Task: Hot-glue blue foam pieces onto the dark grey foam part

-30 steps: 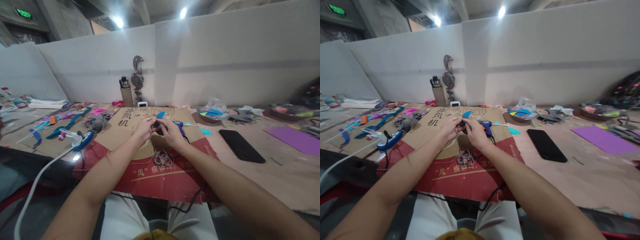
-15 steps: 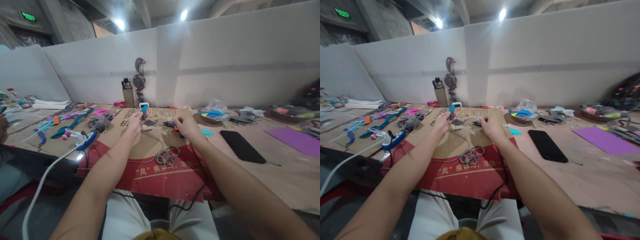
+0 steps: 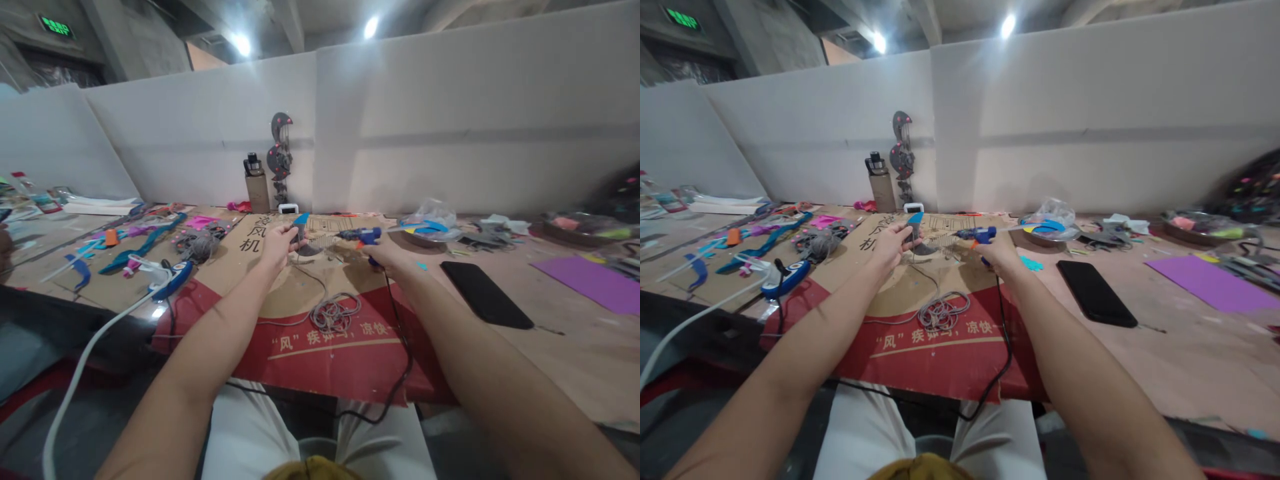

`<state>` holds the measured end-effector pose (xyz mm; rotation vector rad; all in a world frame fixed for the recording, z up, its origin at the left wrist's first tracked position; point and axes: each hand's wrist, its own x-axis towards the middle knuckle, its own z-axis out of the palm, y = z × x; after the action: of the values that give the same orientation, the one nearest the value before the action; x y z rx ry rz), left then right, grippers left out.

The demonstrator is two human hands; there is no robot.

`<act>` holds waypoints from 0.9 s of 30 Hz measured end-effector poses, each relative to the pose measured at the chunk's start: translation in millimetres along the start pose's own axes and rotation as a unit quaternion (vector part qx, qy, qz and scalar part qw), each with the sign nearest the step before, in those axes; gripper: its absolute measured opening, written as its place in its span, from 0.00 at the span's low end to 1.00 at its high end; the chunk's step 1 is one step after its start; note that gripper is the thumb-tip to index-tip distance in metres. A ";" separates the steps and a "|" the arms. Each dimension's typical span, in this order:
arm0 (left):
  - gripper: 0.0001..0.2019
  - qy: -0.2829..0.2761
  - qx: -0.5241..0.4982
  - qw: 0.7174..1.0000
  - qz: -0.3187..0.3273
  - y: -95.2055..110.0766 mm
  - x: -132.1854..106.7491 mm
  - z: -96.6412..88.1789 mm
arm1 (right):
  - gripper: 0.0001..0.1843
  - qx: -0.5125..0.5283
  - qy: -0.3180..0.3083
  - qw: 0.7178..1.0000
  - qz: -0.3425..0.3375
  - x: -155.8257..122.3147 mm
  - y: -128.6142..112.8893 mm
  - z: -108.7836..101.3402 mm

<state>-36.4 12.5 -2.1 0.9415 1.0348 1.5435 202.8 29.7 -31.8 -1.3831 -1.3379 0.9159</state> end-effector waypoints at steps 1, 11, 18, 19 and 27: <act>0.06 0.001 0.003 1.000 -0.002 0.0 -0.4 0.0 | 0.09 0.031 0.013 0.999 0.002 -1.3 -4.4 0.9; 0.03 0.005 0.025 1.000 -0.010 0.0 -6.6 4.3 | 0.09 0.104 -0.093 0.983 -0.120 -42.1 -43.5 33.8; 0.03 -0.003 0.059 0.998 -0.008 -2.4 -9.4 9.5 | 0.10 0.039 -0.095 0.976 -0.190 -41.0 -28.9 44.1; 0.04 -0.006 0.062 0.998 -0.006 -3.0 -9.3 9.7 | 0.10 0.033 -0.090 0.976 -0.196 -41.4 -29.0 43.8; 0.01 -0.004 0.063 0.998 0.001 -4.9 -8.3 8.6 | 0.07 0.022 -0.071 0.974 -0.213 -44.3 -31.7 42.3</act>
<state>-25.3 6.3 -4.5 1.0354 1.1372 1.4890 148.9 -10.5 -16.4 -0.9542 -1.6316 0.7548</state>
